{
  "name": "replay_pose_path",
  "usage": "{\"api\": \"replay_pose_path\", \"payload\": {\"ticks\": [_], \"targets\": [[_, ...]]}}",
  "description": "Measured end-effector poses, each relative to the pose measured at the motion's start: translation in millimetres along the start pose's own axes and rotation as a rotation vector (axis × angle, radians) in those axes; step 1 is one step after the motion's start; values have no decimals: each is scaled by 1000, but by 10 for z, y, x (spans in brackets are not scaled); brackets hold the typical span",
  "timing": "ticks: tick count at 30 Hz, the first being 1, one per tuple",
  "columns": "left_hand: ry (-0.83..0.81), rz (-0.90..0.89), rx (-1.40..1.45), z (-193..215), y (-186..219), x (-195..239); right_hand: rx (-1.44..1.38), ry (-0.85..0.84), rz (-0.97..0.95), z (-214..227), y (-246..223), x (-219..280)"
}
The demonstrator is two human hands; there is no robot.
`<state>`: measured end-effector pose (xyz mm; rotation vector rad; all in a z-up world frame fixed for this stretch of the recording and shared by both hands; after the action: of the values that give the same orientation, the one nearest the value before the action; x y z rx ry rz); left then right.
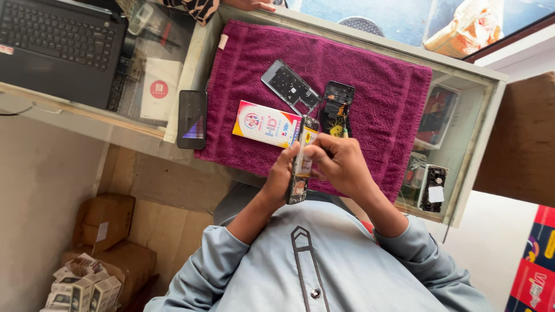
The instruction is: The person disassembles a smartphone, removes the back cover, and manipulates internal components including the battery and ribbon cables. They use a plastic pry tool to separate parts and a screwdriver to remove screws. The person works at a glass counter with a laptop and other phone parts nearby.
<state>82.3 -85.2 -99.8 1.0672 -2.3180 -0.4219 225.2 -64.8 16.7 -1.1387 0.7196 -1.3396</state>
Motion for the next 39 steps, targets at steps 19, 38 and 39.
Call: {"api": "replay_pose_path", "payload": {"ticks": [19,38,39], "targets": [[-137,90,-149,-4,1013,59,-158,-111,77,-612,-212,-461],[-249,36,-514,207,1262,-368,-424,178,63,-933,116,-551],[-253,72,-487,199,1255,-390,-413,189,62,-923,109,-547]]}}
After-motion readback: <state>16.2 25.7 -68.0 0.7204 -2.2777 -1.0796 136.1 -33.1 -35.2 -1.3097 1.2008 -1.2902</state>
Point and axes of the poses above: each hand's wrist, its own x-axis away from the middle knuckle, its own z-axis out of the back of the hand, y = z × x, the point moved 3 cm from there along -x, towards the middle knuckle, and after that the axes turned 1 degree about z, right-handed, at the moved point
